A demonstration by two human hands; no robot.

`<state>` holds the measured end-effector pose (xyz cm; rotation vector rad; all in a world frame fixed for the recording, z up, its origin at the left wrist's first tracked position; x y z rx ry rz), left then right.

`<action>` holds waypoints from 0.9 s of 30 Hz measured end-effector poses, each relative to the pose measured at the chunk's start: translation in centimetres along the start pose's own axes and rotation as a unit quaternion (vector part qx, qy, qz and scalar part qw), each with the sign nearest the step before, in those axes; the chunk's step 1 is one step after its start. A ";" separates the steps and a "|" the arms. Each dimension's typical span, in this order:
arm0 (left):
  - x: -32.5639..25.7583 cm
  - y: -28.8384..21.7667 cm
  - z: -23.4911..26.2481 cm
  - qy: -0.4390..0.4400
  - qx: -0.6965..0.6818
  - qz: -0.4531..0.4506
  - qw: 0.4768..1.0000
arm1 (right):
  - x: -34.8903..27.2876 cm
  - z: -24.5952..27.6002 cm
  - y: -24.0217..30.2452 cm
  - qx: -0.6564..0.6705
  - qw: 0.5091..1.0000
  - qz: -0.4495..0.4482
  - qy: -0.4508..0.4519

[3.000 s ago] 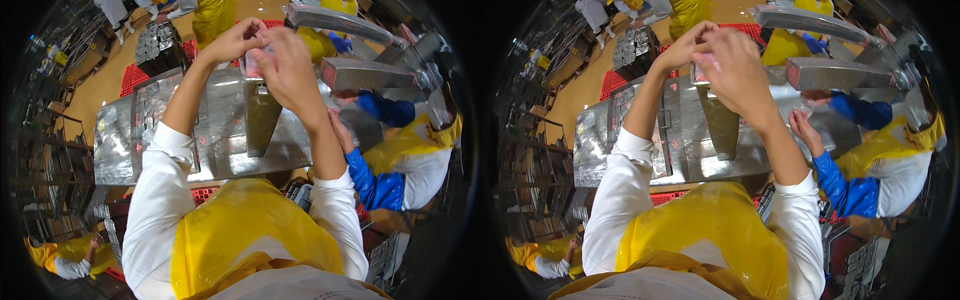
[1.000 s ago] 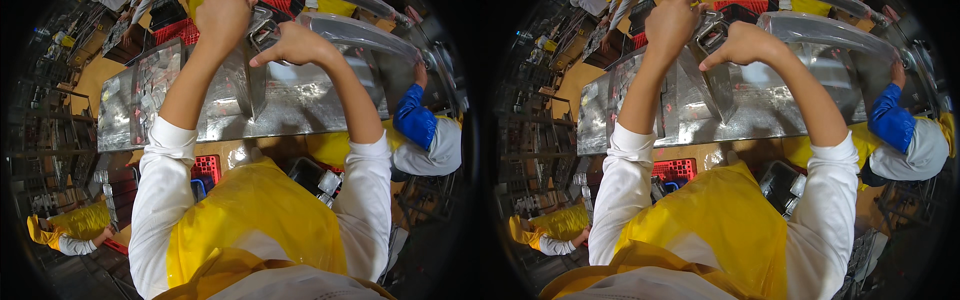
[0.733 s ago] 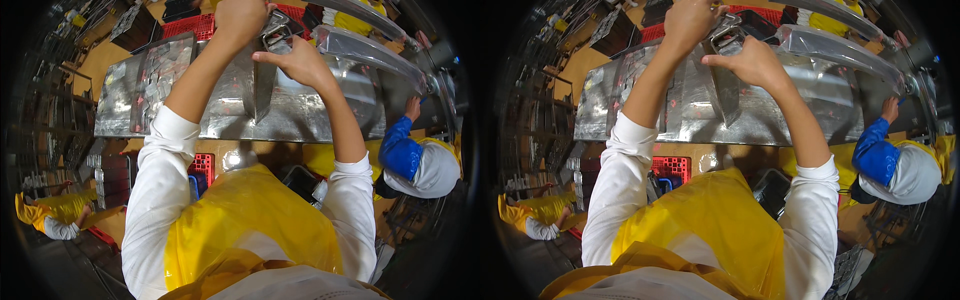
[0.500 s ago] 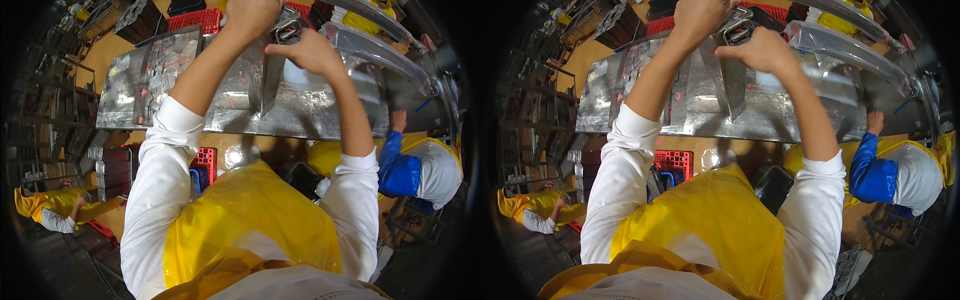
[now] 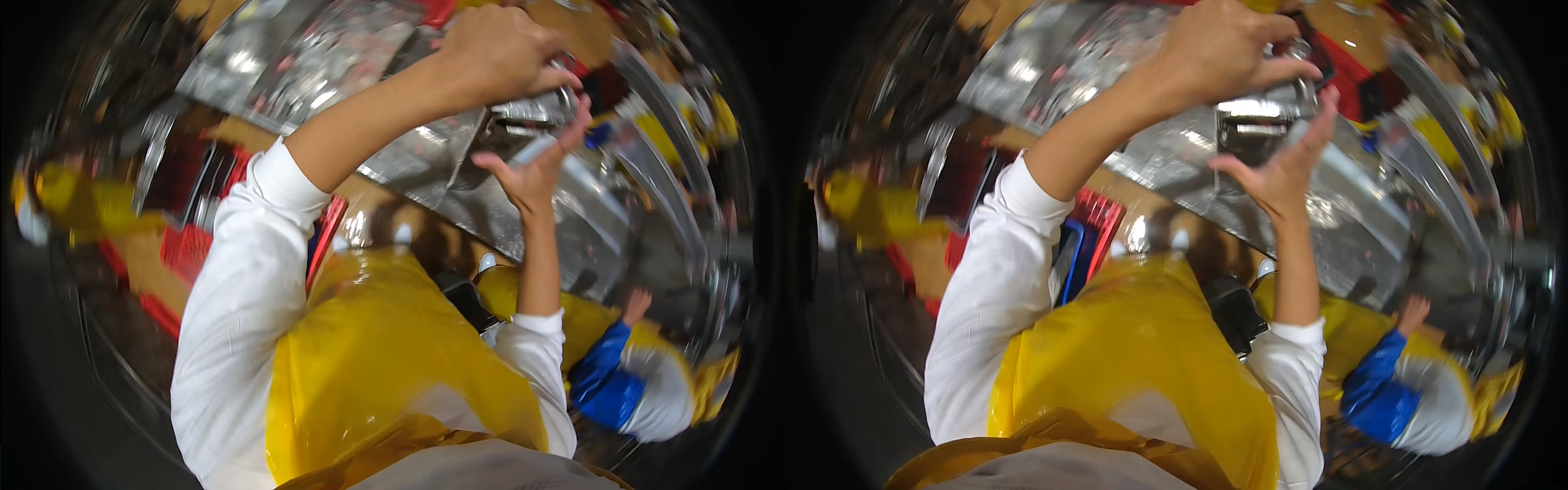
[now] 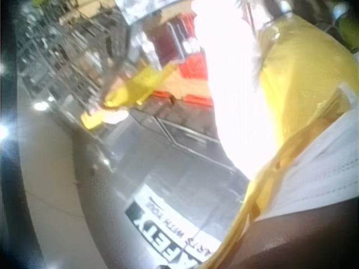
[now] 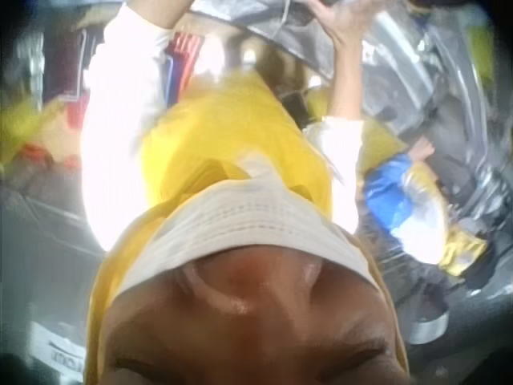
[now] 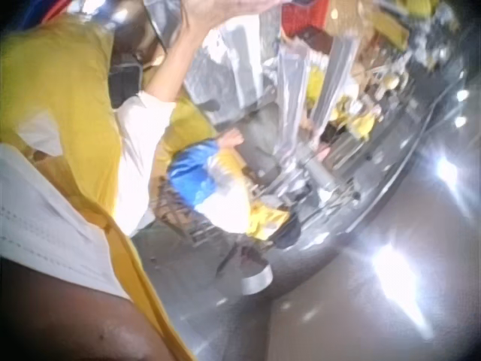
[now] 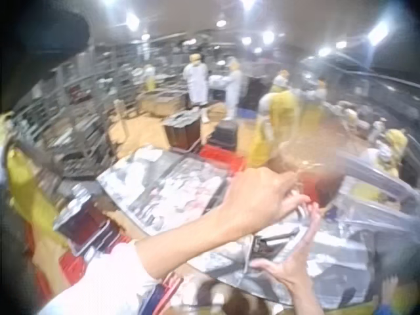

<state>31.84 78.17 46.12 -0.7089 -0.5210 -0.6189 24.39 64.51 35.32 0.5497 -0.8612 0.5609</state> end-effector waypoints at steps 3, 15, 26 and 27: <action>-8.9 3.2 4.9 0.003 -0.032 0.038 0.999 | -6.4 -5.5 -1.3 -0.016 0.972 0.004 0.234; -40.1 4.8 29.4 -0.261 0.031 0.421 0.868 | -9.8 -25.0 22.1 0.310 0.761 0.156 0.549; -56.1 21.2 31.4 -0.079 0.241 0.656 0.711 | -21.9 -39.3 37.4 0.377 0.627 0.096 0.675; -62.3 24.6 30.4 -0.085 0.286 0.650 0.699 | -23.2 -37.0 34.4 0.391 0.649 0.052 0.650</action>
Point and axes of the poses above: each hand's wrist, its own x-axis towards the middle knuckle, its own z-axis out of the back of the hand, y = z × x, the point moved 5 cm from there along x, towards the middle knuckle, and after that the axes turned 7 degrees about z, right-handed, at the moved point
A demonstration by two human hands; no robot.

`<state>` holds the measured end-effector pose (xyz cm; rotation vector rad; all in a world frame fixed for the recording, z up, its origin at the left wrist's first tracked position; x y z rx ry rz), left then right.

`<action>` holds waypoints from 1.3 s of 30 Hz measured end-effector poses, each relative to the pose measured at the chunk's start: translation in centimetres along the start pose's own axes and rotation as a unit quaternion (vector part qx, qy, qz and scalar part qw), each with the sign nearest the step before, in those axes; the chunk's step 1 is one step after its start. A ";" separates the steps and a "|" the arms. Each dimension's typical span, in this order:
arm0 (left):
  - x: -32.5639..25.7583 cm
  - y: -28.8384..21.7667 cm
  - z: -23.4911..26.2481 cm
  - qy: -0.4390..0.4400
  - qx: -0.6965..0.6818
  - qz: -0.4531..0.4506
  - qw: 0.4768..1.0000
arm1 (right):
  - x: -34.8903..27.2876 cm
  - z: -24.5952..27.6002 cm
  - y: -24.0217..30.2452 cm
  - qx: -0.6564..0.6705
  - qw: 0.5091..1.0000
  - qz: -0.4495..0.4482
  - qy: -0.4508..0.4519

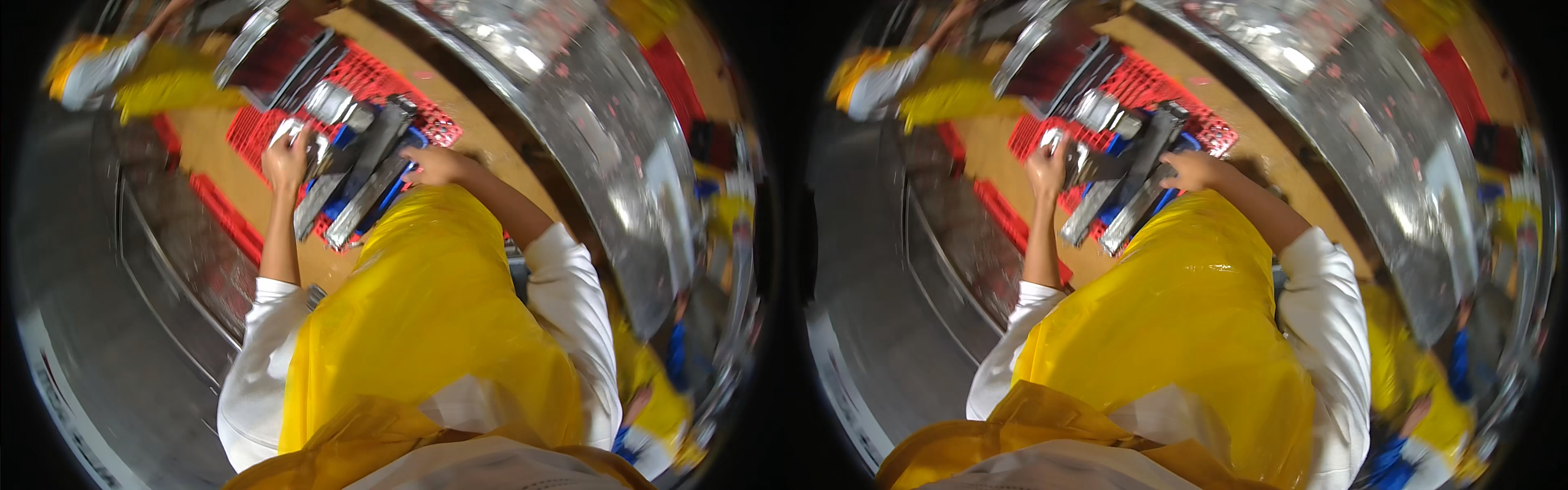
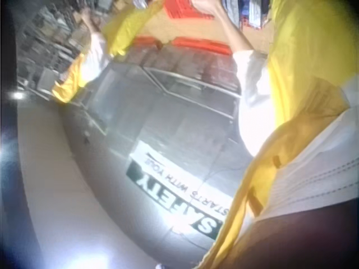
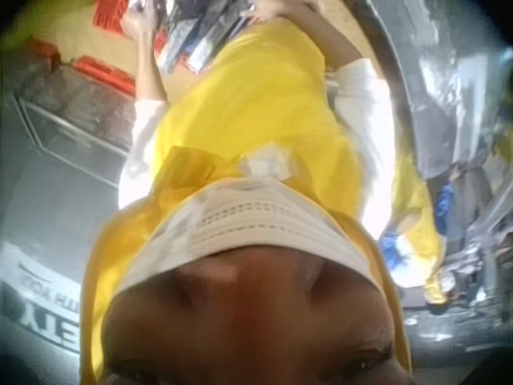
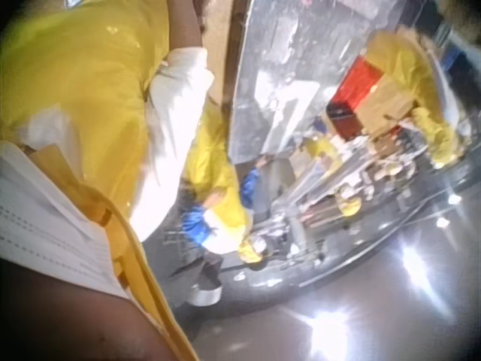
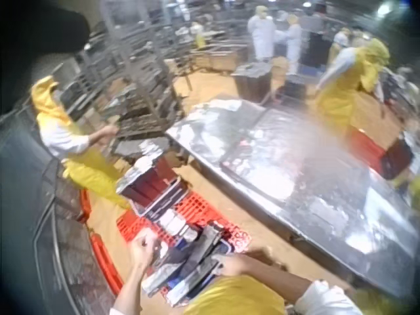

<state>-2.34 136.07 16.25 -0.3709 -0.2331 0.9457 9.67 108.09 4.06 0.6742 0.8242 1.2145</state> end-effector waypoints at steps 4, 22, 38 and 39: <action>4.6 11.2 -4.3 -0.157 0.067 0.032 0.985 | -22.1 0.1 -10.3 -0.020 0.926 -0.320 -0.200; 14.4 6.6 -14.0 -0.114 0.163 -0.001 0.980 | -63.6 -36.0 4.9 0.062 0.010 -0.776 -0.628; 15.0 -8.9 -16.0 0.074 0.096 -0.248 0.961 | -56.2 -15.3 -10.1 -0.188 0.602 -0.761 -0.152; 14.9 -8.2 -16.2 0.097 0.098 -0.263 0.955 | -55.3 -13.6 -11.3 -0.197 0.654 -0.711 -0.171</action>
Point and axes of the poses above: each hand's wrist, its own x-axis towards the middle knuckle, its own z-axis out of the back of the hand, y = z × x, the point moved 5 cm from there along x, towards the middle knuckle, and after that the axes turned 7 degrees about z, right-handed, at the moved point
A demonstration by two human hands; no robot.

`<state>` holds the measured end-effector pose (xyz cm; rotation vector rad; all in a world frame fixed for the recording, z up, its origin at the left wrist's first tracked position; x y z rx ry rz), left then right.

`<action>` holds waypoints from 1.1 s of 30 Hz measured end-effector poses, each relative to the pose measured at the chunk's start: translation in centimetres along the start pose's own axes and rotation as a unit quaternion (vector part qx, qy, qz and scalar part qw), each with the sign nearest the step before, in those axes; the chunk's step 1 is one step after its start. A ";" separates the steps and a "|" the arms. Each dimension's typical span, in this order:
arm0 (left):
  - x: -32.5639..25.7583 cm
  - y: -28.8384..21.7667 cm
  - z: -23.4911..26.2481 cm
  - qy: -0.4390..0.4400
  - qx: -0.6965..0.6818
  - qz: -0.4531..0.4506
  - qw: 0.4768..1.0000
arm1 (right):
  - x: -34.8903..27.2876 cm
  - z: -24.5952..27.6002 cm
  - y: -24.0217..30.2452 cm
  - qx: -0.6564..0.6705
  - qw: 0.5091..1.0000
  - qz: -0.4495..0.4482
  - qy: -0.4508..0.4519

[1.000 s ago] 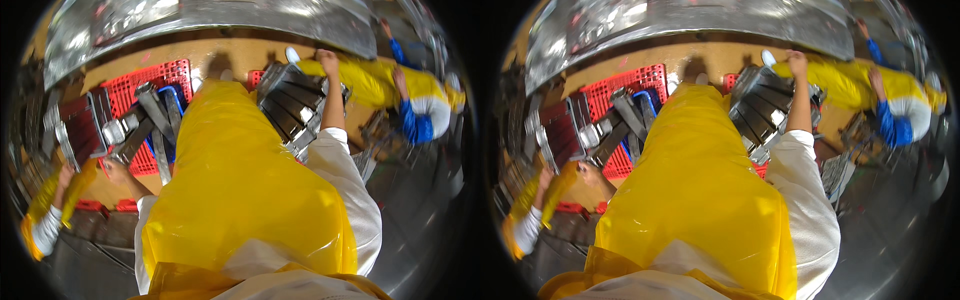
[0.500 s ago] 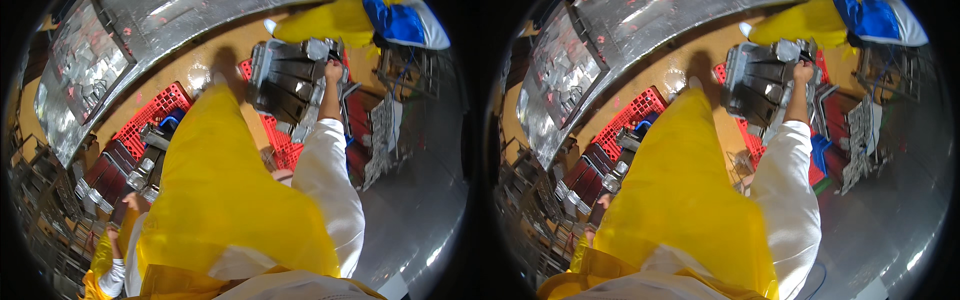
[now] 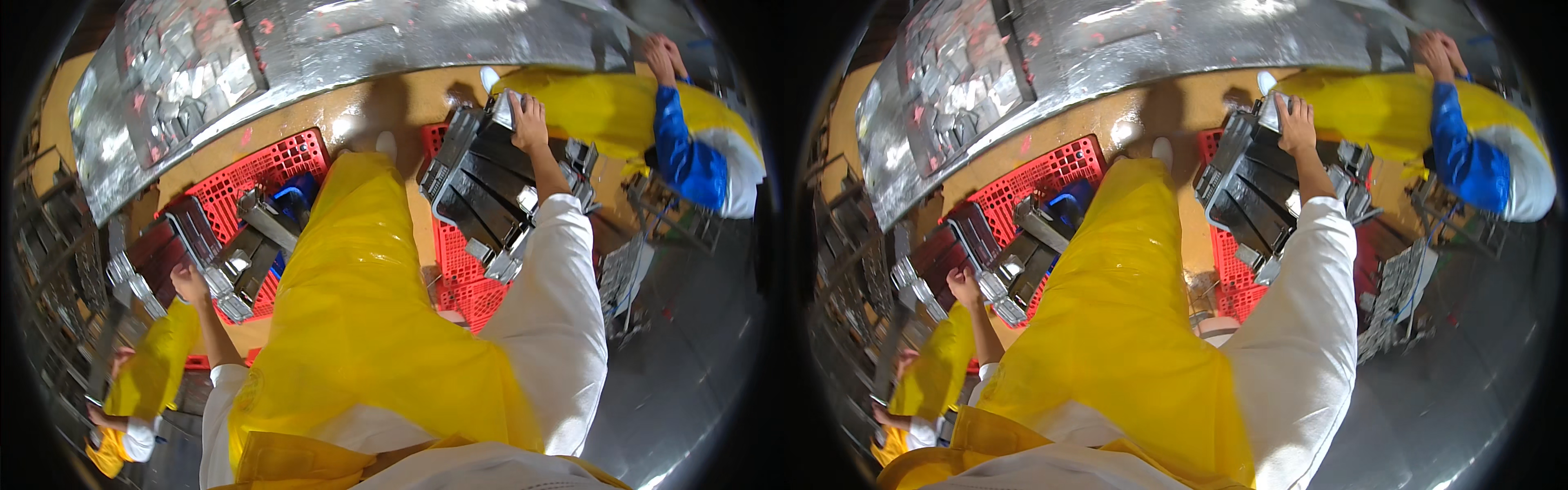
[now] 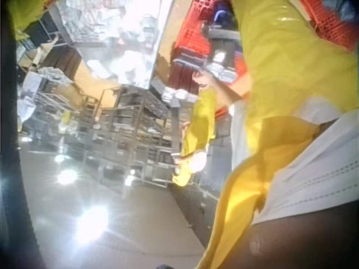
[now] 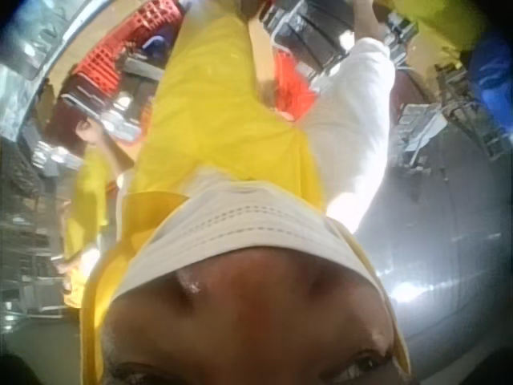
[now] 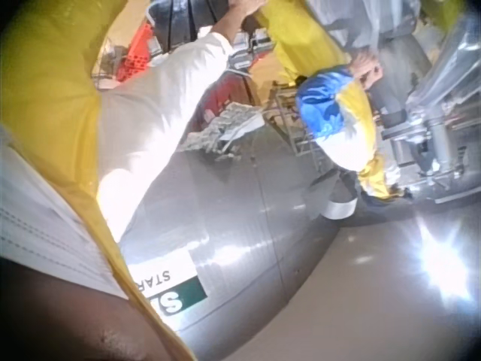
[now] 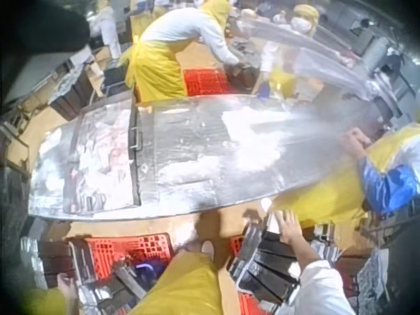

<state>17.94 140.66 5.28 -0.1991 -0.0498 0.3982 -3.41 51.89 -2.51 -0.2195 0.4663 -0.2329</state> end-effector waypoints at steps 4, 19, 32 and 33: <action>-3.0 3.0 -1.0 0.055 -0.140 0.050 0.987 | 3.8 2.1 4.3 0.057 0.988 0.048 0.134; -14.5 -38.5 -11.9 0.492 -0.405 -0.129 0.760 | -9.8 45.9 4.2 0.207 0.963 0.153 -0.081; 3.3 -40.3 -6.5 0.193 -0.589 0.179 0.764 | 0.7 33.6 -11.1 0.820 0.191 -0.013 -0.539; 4.2 -39.2 -5.5 0.223 -0.651 0.173 0.704 | 4.7 30.5 -9.9 0.875 0.130 0.044 -0.464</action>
Point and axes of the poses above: each hand's wrist, its own x-axis towards the middle knuckle, its own z-axis out of the back of the hand, y = z × x, the point moved 5 cm from there along x, towards the middle knuckle, and after that the axes turned 7 degrees about z, right-handed, at the moved point
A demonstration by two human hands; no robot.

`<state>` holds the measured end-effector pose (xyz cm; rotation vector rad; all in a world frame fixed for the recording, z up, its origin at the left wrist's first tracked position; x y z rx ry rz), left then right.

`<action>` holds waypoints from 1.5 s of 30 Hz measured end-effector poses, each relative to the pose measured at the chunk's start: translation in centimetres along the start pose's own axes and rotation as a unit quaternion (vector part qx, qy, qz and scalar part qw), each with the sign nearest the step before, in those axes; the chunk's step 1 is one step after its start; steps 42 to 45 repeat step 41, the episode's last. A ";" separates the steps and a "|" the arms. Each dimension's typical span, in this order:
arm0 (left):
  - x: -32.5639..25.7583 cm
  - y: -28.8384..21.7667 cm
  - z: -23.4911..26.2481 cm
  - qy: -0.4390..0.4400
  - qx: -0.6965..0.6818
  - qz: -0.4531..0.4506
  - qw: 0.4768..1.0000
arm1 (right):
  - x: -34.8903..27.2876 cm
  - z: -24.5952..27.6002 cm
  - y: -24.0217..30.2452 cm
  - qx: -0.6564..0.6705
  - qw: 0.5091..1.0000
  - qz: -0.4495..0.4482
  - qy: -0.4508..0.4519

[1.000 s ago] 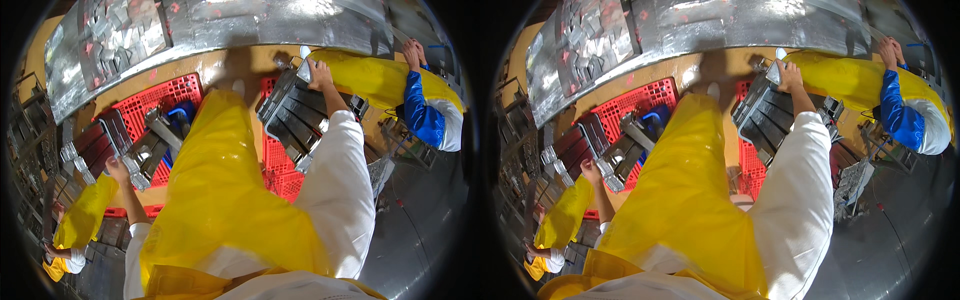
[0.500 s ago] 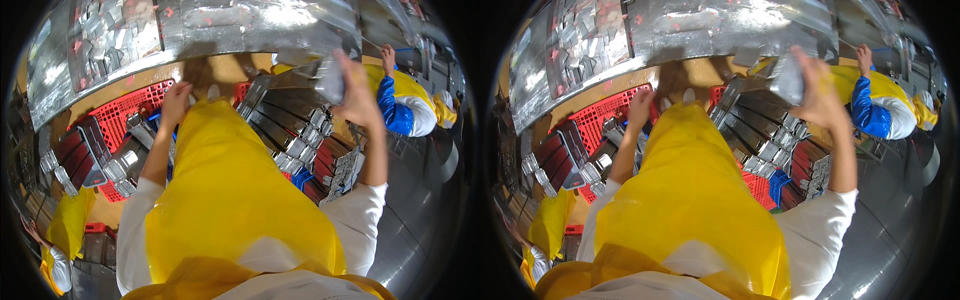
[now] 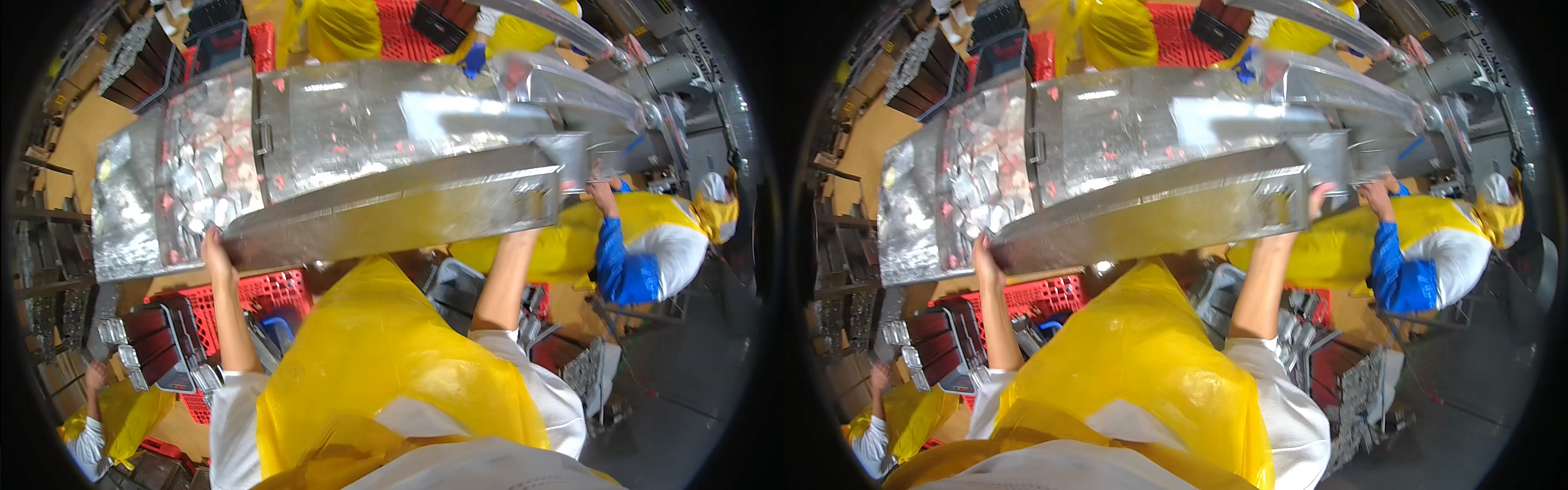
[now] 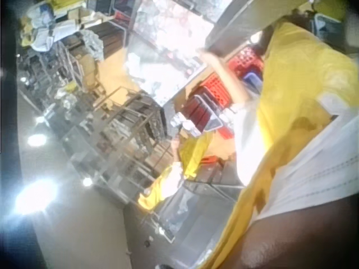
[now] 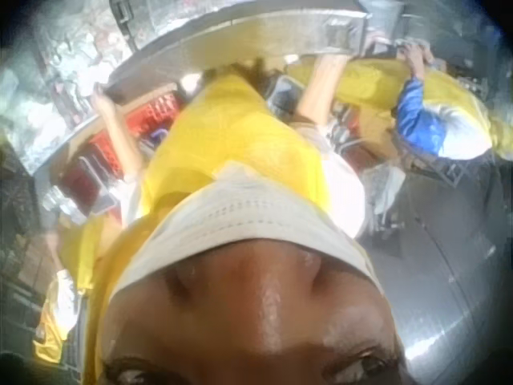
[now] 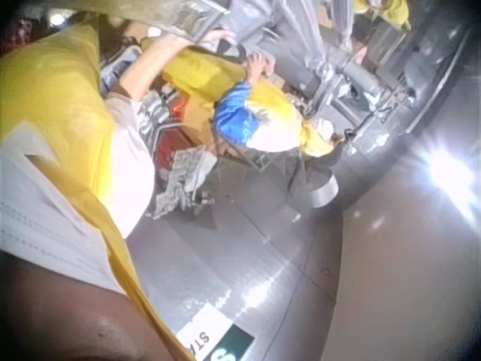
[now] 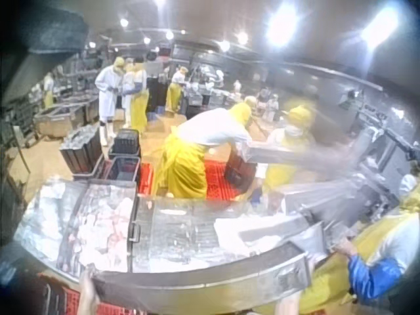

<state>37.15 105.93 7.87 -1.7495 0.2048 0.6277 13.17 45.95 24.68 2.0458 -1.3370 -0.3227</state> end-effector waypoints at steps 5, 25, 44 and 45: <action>-4.3 -6.5 -0.3 -0.179 -0.084 -0.025 0.980 | 3.2 1.1 -14.9 0.155 0.969 -0.187 0.040; -14.8 -8.3 -35.5 0.317 0.254 -0.496 0.767 | 24.9 -1.1 -2.0 -0.082 0.990 0.106 0.034; 24.3 -3.1 -0.7 -0.345 0.576 0.101 0.734 | 27.8 5.4 9.7 -0.332 0.901 -0.156 -0.230; 24.3 -3.1 -0.7 -0.345 0.576 0.101 0.734 | 27.8 5.4 9.7 -0.332 0.901 -0.156 -0.230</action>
Point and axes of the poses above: each hand's wrist, its own x-axis towards the middle knuckle, its own z-axis out of the back of the hand, y = z × x, the point moved 5 cm from there along x, towards the middle knuckle, and after that the axes turned 7 degrees about z, right-handed, at the moved point
